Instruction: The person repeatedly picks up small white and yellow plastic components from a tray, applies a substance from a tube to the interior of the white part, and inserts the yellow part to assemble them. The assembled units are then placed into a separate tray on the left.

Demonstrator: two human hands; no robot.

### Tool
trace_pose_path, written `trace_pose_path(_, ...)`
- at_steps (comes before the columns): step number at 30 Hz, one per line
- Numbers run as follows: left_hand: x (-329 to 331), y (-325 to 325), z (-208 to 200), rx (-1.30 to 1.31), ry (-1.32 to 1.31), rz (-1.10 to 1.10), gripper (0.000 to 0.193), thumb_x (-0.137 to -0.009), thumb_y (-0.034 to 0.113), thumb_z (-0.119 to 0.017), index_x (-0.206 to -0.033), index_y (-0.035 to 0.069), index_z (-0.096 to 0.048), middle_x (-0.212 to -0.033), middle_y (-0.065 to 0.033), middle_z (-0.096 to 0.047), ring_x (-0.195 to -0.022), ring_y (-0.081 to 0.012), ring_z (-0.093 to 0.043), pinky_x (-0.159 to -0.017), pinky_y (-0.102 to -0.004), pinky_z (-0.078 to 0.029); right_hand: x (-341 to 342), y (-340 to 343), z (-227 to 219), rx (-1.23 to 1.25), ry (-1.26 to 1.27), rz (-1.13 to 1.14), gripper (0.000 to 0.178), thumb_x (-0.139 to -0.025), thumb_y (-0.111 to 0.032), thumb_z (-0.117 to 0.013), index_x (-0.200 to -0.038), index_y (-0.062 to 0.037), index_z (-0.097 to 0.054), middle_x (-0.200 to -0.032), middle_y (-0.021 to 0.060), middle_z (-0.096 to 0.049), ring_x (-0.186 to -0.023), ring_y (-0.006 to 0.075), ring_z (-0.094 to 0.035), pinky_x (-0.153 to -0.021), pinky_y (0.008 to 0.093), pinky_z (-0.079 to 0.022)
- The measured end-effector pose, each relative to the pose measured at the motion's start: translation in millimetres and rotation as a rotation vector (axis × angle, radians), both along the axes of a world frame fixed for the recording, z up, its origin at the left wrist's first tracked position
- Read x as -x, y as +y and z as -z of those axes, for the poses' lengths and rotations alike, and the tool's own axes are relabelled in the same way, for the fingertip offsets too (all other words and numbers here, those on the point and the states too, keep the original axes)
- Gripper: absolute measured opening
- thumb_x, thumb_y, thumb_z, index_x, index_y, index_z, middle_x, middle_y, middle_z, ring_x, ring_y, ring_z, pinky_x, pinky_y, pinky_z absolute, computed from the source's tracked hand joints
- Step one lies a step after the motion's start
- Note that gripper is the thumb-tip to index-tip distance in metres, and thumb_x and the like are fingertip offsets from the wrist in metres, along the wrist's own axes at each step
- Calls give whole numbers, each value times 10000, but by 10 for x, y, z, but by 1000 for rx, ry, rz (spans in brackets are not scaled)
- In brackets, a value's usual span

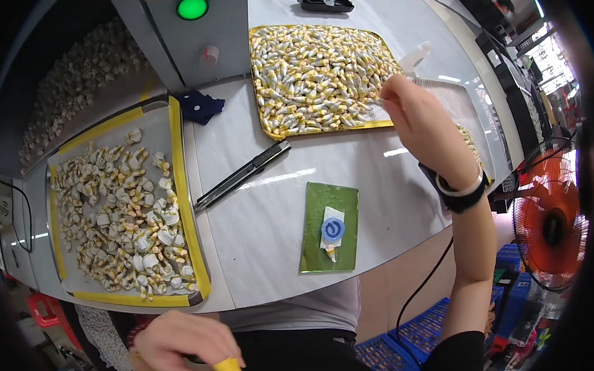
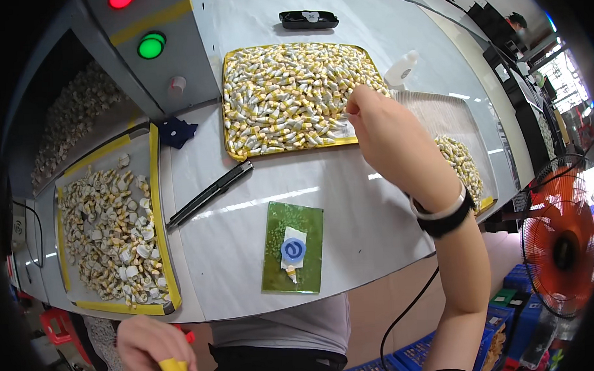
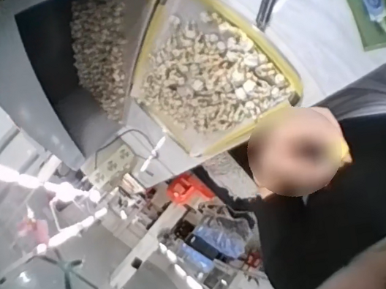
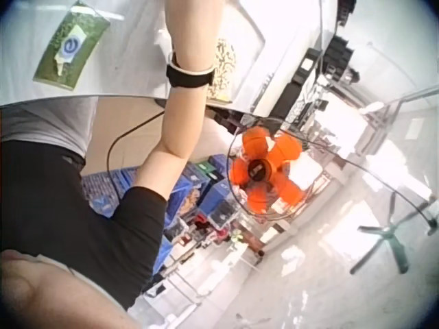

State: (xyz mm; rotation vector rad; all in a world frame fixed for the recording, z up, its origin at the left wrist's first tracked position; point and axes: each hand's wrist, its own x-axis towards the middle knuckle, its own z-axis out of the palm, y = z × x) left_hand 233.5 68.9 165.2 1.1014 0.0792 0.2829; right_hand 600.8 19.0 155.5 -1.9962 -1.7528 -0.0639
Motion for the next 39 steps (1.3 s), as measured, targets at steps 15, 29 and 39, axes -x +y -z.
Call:
trace_pose_path(15, -431, -396, 478, 642, 224, -181, 409, -719, 305, -772, -881, -29, -602, -746, -144, -646, -708, -241, -617, -673, -385, -517, 842, -617, 34, 144, 11, -374, 203, -640, 11, -615, -837, -14, -572, -763, 72, -543, -691, 225, -543, -576, 310, -471)
trace_pose_path(29, -534, -359, 493, 819, 279, 23, 468, -775, 405, -694, -921, -20, -560, -701, -95, -604, -667, -197, -571, -637, -344, -475, 1018, -669, -147, -48, 329, -369, 215, -611, 36, -674, -820, -2, -641, -779, 85, -601, -650, 209, -575, -548, 278, -478)
trace_pose_path(39, -551, -380, 622, 1039, 116, 259, 262, -916, 234, -561, -999, -11, -525, -880, -90, -633, -793, -127, -634, -745, -265, -519, 1265, -614, -208, -139, 329, -478, 178, -620, -24, -695, -796, -50, -687, -763, 44, -620, -635, 171, -595, -539, 246, -491)
